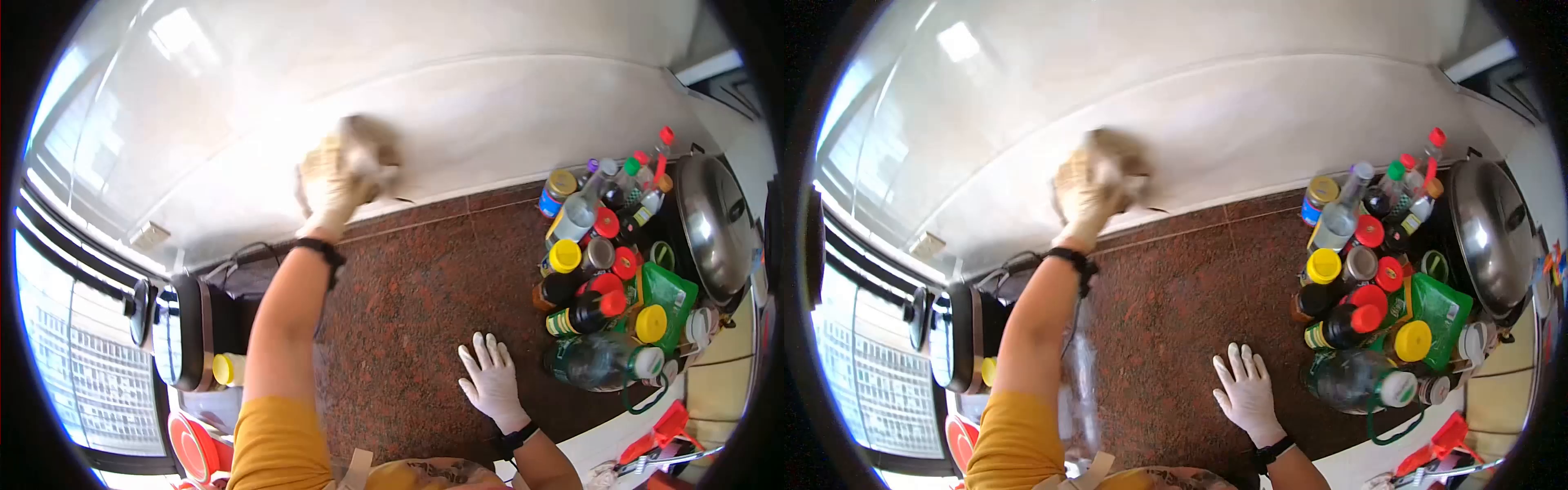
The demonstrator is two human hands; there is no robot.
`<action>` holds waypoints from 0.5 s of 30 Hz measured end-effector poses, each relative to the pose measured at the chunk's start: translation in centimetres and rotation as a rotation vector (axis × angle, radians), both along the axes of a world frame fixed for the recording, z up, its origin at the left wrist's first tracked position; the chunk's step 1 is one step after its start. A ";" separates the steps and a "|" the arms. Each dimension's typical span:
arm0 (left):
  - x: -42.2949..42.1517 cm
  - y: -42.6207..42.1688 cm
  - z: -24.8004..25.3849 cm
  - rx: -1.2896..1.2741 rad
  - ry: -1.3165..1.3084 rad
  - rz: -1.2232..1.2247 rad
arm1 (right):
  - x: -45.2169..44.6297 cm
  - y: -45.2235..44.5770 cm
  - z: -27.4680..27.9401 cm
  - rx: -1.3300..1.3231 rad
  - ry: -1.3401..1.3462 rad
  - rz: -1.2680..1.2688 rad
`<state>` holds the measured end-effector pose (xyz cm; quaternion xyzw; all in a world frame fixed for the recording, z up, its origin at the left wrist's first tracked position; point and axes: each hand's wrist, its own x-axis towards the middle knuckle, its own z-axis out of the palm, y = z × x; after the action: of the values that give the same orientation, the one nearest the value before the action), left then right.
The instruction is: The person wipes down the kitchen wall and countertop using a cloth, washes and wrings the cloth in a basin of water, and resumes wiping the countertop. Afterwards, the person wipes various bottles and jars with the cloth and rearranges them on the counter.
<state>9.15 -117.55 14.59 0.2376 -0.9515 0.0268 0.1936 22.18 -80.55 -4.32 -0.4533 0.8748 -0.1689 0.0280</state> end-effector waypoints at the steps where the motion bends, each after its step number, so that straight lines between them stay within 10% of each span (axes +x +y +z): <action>1: 0.8 -3.4 -1.8 -0.213 0.321 -0.029 | -0.1 0.3 0.1 -0.015 -0.008 0.011; 5: -6.1 -2.1 3.9 -0.393 0.357 0.295 | -0.5 1.5 -0.9 -0.145 -0.066 0.034; 6: -8.3 -1.6 3.5 -0.429 0.618 0.074 | -0.6 1.8 -1.2 -0.171 -0.084 0.042; 7: -8.6 3.4 6.0 -0.203 0.305 0.186 | -0.7 2.1 -1.2 -0.206 -0.107 0.052; 8: -9.8 4.8 6.5 -0.038 0.292 -0.194 | -0.8 2.3 -1.5 -0.228 -0.118 0.056; 10: -13.4 8.3 6.4 -0.244 0.401 -0.516 | -0.9 2.5 -1.7 -0.260 -0.128 0.064; 11: -16.3 11.4 6.0 -0.618 0.529 -0.446 | -0.9 2.5 -2.0 -0.267 -0.135 0.062; 15: -20.1 21.3 10.4 -0.554 0.497 -0.485 | -1.2 2.2 -1.7 -0.296 -0.145 0.056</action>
<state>-10.97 -96.28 24.95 -0.0543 -0.8612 0.1766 0.4735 20.94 -78.32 -5.99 -0.4635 0.8230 -0.3273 0.0285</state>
